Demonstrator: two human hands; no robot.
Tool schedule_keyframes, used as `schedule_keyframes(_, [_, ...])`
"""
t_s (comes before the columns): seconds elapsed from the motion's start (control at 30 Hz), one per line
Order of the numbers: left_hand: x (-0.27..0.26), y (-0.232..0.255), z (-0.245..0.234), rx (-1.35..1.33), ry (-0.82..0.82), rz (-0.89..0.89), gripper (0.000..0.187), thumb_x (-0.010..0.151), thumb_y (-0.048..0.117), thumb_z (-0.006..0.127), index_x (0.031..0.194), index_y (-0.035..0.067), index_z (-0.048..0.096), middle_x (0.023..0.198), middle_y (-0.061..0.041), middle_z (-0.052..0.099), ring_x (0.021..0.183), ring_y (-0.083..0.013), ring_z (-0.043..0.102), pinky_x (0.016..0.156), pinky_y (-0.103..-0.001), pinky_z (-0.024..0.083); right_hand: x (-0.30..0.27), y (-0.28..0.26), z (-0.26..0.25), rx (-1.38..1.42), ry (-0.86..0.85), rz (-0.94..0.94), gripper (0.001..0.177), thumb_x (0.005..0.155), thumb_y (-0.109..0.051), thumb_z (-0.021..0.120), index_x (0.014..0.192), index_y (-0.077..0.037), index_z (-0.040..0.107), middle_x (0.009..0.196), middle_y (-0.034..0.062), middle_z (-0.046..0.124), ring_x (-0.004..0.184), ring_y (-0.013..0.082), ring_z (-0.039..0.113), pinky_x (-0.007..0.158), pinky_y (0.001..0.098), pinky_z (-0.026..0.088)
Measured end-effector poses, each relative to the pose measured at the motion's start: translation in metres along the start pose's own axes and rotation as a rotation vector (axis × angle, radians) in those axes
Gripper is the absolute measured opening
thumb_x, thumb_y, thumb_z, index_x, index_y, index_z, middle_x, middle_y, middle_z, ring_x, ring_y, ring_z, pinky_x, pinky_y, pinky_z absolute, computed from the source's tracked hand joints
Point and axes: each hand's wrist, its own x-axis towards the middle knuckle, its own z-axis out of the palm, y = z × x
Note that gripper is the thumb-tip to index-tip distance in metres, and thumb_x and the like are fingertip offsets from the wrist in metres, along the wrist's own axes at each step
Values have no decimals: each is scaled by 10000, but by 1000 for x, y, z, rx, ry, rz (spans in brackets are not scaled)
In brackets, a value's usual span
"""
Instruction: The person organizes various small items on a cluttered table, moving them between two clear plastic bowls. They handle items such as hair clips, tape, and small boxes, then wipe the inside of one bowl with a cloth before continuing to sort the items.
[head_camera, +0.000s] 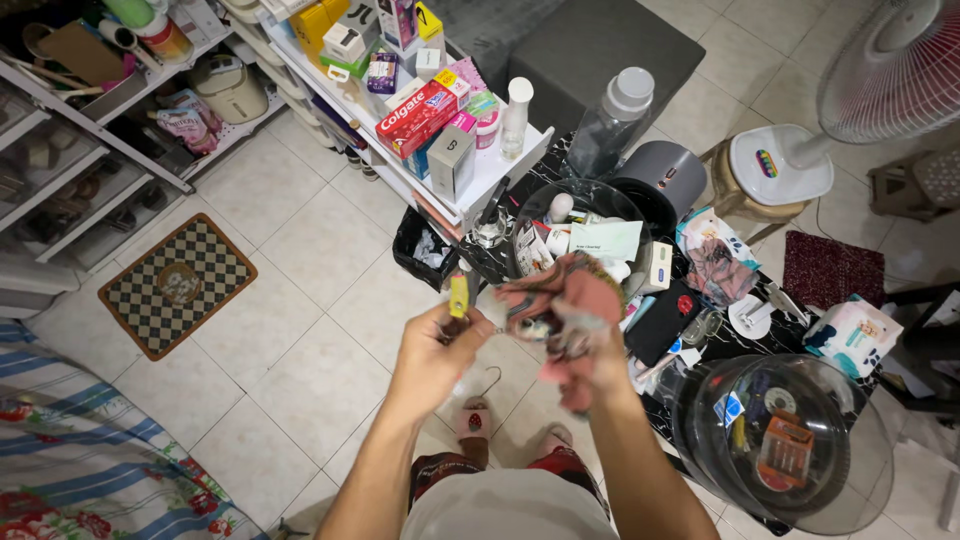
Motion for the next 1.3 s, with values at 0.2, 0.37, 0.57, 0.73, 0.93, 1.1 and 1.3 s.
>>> schedule_keyframes(0.2, [10,-4,7,49,-161,33,198,819,46,763,988,72,663,717,51,659,592,-28,546,520,-214,423,9,26,-20,52,123,57,453,818,-76,688,1252,41,627,1054,162,720,902,228,701,765,356,571])
schedule_keyframes(0.37, [17,-7,23,226,-236,144,103,955,123,661,983,36,708,686,27,581,617,-33,479,521,-222,387,0,41,-70,-69,236,93,408,849,-128,668,1226,27,657,1019,157,724,885,241,698,766,366,564])
schedule_keyframes(0.57, [21,18,67,-221,-602,-187,203,1019,213,606,938,32,649,600,9,503,471,-64,411,408,-239,298,-56,41,-137,-1126,386,143,346,904,-206,667,1156,28,704,934,184,732,814,276,699,722,405,563])
schedule_keyframes(0.73, [27,7,143,-571,-851,-451,256,1050,243,553,939,22,618,588,3,466,424,-73,372,389,-244,272,-101,38,-182,166,586,364,331,1050,-291,564,1182,8,616,998,159,731,808,297,689,686,474,527])
schedule_keyframes(0.93, [17,-16,228,-726,-974,-404,265,1106,225,540,966,16,624,631,2,467,474,-60,381,433,-229,283,-140,-22,-172,706,490,53,509,1033,-370,428,1413,-44,520,1319,109,661,1203,251,637,1020,441,510])
schedule_keyframes(1.1, [-2,-27,269,-152,-655,-20,74,970,25,611,970,-47,628,923,-15,723,536,-56,453,458,-206,356,-185,-38,-197,492,422,40,560,983,-253,507,1509,-86,407,1317,105,573,1163,245,576,967,446,486])
schedule_keyframes(1.3, [-38,-53,295,264,-427,303,292,833,-91,729,1111,-8,704,1105,-84,575,929,-127,621,815,-263,553,-190,-44,-228,529,265,-12,554,973,-284,529,1458,-40,416,1307,117,639,1178,233,652,968,405,568])
